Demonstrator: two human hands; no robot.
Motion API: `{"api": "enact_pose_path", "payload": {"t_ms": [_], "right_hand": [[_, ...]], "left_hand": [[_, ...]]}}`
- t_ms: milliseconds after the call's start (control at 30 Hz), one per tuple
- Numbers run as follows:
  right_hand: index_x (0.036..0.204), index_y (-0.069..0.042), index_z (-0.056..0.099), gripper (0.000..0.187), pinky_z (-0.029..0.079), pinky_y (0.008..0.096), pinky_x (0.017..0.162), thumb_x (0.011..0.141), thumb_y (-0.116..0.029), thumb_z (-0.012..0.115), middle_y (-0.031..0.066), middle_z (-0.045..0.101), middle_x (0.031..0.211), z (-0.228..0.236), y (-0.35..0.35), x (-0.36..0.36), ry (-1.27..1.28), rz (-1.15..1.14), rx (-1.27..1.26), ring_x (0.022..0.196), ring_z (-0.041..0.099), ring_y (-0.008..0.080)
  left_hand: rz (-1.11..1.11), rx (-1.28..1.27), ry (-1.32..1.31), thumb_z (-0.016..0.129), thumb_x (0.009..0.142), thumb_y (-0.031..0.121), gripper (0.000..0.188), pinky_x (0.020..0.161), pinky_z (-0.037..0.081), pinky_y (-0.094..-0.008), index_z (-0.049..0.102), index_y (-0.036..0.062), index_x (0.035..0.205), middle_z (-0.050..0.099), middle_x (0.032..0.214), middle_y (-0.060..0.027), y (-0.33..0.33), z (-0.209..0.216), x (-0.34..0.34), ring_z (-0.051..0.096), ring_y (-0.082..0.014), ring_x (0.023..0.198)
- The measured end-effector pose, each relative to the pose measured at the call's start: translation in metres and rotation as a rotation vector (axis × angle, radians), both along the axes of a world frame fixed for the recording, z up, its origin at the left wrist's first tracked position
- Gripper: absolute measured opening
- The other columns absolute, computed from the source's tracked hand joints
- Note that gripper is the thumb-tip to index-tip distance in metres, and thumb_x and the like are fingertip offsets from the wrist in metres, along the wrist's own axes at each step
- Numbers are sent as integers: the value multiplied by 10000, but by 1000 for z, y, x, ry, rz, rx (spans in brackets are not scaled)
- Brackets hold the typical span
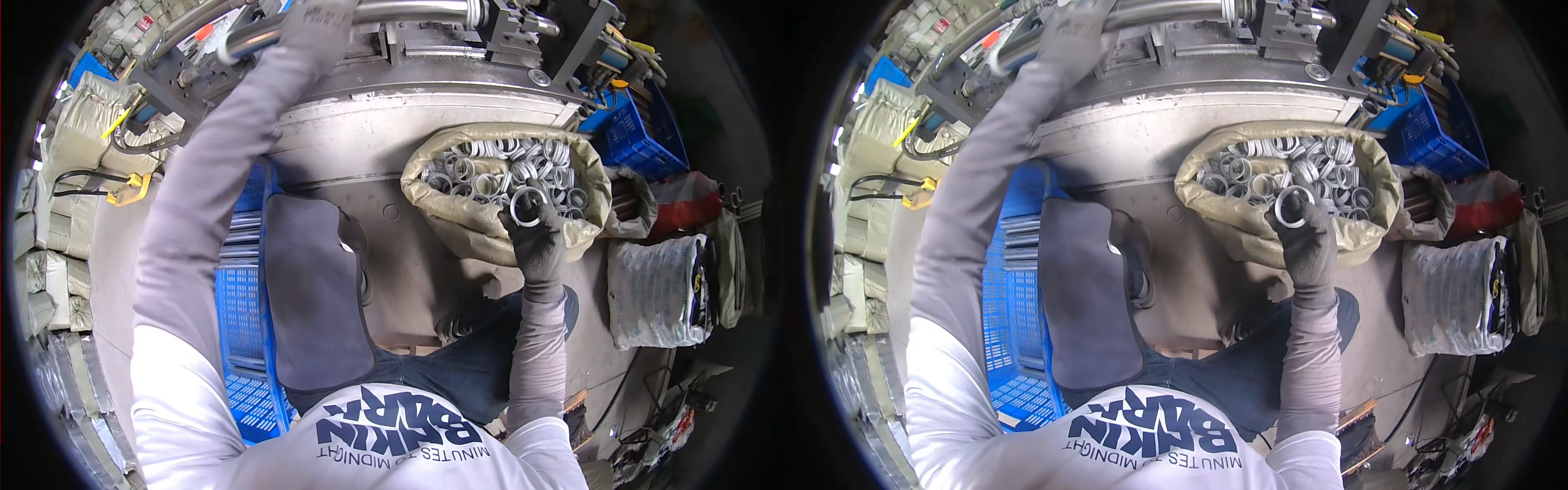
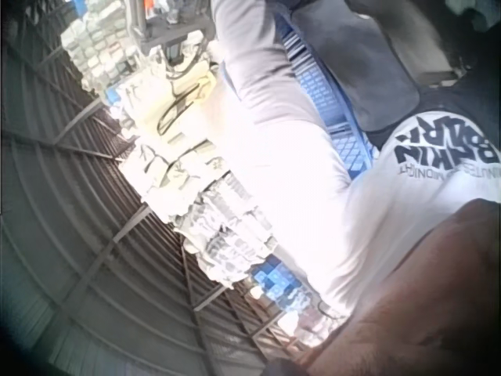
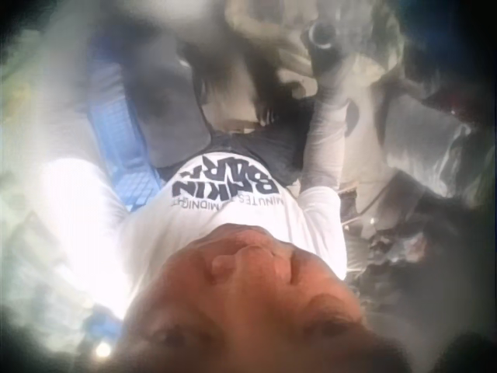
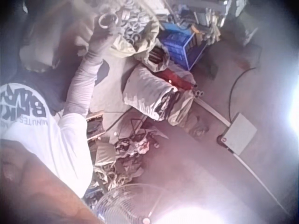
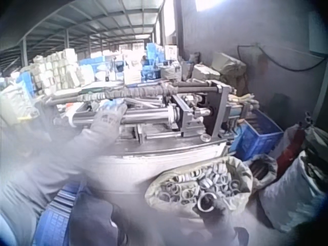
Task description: The recorder is fitting metal rings onto the ends of long metal pipes at an industrial workstation.
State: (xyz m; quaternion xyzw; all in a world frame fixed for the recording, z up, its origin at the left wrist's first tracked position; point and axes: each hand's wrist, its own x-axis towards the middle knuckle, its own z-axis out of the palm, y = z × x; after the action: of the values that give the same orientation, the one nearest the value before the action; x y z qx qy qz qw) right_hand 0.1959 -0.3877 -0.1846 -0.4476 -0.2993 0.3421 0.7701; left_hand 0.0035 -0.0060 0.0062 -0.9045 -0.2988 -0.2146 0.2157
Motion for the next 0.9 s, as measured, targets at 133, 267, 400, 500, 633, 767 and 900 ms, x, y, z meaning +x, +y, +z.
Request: {"api": "enact_pose_path", "payload": {"t_ms": [133, 267, 400, 500, 633, 767, 900], "right_hand": [[1316, 56, 635, 313, 634, 356, 919, 1005, 27, 654, 162, 593, 1419, 14, 1, -4, 88, -62, -46, 1189, 646, 234], [1242, 39, 684, 229, 644, 344, 881, 1024, 37, 614, 217, 632, 1394, 10, 1, 2, -476, -150, -181, 1101, 696, 242], [1277, 36, 675, 256, 634, 364, 903, 1055, -67, 599, 186, 614, 1416, -2, 13, 3, -843, -125, -139, 1159, 673, 250], [1343, 43, 636, 374, 616, 400, 961, 1082, -217, 571, 142, 595, 1433, 1, -5, 8, 191, 7, -61, 1218, 638, 242], [1431, 16, 565, 452, 583, 458, 1041, 1107, -295, 511, 120, 592, 1421, -10, 7, 1, 116, 3, -118, 1261, 620, 249], [1367, -5, 608, 404, 564, 503, 1080, 1116, -305, 507, 151, 659, 1347, -38, 7, 13, -170, -22, -132, 1261, 639, 279], [1387, 5, 598, 394, 534, 552, 1092, 1100, -257, 525, 155, 650, 1389, -49, 2, 13, -512, -53, -338, 1268, 639, 305]], "left_hand": [[154, -52, 42, 667, 912, 212, 627, 1191, 396, -505, 487, 34, 1485, 526, 1530, -199, 61, -10, 53, 501, -352, 1431], [173, -126, 159, 623, 943, 191, 614, 1197, 391, -494, 468, 51, 1520, 565, 1484, -183, 112, -42, 67, 543, -333, 1383], [129, 333, 267, 627, 941, 239, 609, 1240, 315, -486, 503, 88, 1518, 588, 1457, -169, 141, -73, 28, 529, -313, 1391], [-218, 255, -117, 684, 924, 248, 586, 1051, 463, -496, 532, 114, 1473, 662, 1314, -159, 56, -66, 27, 606, -351, 1240], [-390, -50, -301, 672, 928, 164, 407, 985, 511, -473, 659, 77, 1325, 705, 1208, -158, -25, -89, -124, 664, -340, 1124], [101, -398, -413, 656, 912, 220, 289, 922, 527, -491, 704, 73, 1157, 723, 1089, -148, -56, -162, -312, 667, -388, 1044], [641, -734, -248, 623, 926, 335, 429, 1031, 508, -473, 693, 82, 1265, 711, 1218, -166, -81, -309, -493, 657, -381, 1166]]}}
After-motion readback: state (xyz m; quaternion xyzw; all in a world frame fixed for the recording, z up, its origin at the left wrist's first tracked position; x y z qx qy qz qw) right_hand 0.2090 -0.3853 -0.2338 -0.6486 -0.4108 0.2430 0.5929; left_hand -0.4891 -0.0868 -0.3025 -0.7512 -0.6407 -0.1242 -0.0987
